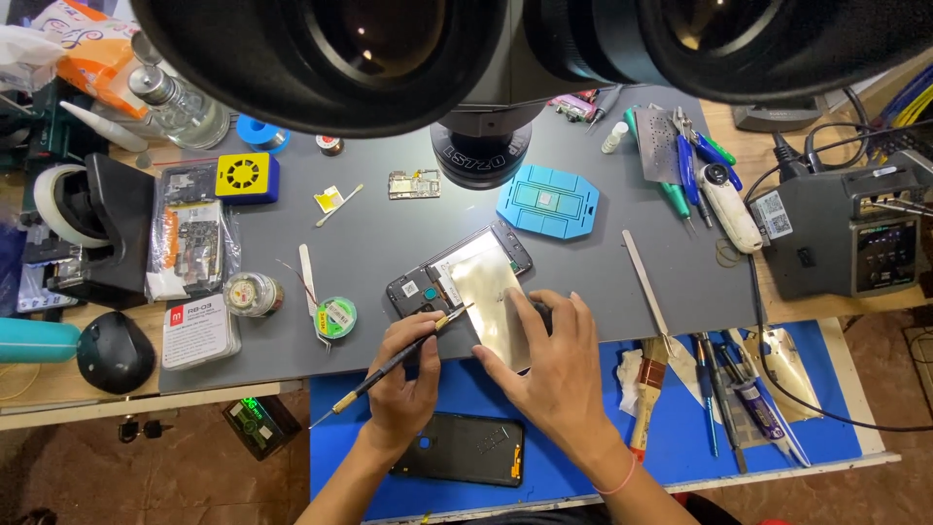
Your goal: Disassembling a smartphone by heating the adhesive and prying off the screen or back panel using specialized tools.
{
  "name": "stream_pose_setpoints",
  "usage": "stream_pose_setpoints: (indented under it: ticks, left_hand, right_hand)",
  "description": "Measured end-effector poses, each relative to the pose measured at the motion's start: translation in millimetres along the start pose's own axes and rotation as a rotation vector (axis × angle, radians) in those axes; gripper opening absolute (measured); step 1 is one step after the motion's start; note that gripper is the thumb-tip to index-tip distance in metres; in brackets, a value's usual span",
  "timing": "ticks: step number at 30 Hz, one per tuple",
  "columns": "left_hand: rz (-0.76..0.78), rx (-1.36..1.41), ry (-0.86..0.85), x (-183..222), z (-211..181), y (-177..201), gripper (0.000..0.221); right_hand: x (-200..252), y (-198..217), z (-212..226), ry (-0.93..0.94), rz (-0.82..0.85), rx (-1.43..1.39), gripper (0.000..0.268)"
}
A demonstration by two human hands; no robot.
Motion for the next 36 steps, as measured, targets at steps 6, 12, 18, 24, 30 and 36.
stream_pose_setpoints:
  ticks: [6,12,18,24,30,36]
  left_hand:
    - [-0.022,0.035,0.051,2,3,-1,0.019]
    - [-0.041,0.038,0.071,3,2,-1,0.016]
    - [-0.065,0.146,0.175,3,-1,-2,0.015]
    - [-0.154,0.294,0.433,-6,-10,2,0.016]
    - [-0.137,0.337,0.536,-13,-11,7,0.016]
    - [-0.11,0.421,0.493,-15,-10,8,0.02]
  right_hand:
    - [-15,4,3,0.227,-0.026,-0.172,0.047]
    - [-16,-2,4,0.256,-0.024,-0.11,0.045]
    - [-13,-5,2,0.262,-0.025,-0.061,0.051]
    - [-13,-7,0,0.275,-0.018,-0.047,0.054]
    - [-12,-4,4,0.256,-0.003,-0.04,0.049]
    - [-11,-6,4,0.245,-0.001,-0.079,0.049]
Point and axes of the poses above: each hand's wrist, its own x-axis away from the middle knuckle, its own y-axis out of the back of the hand, z = x × y, the point moved 1 cm from there along -x, towards the middle knuckle, and after that the axes turned 2 degrees about y, right-handed, at the moved point
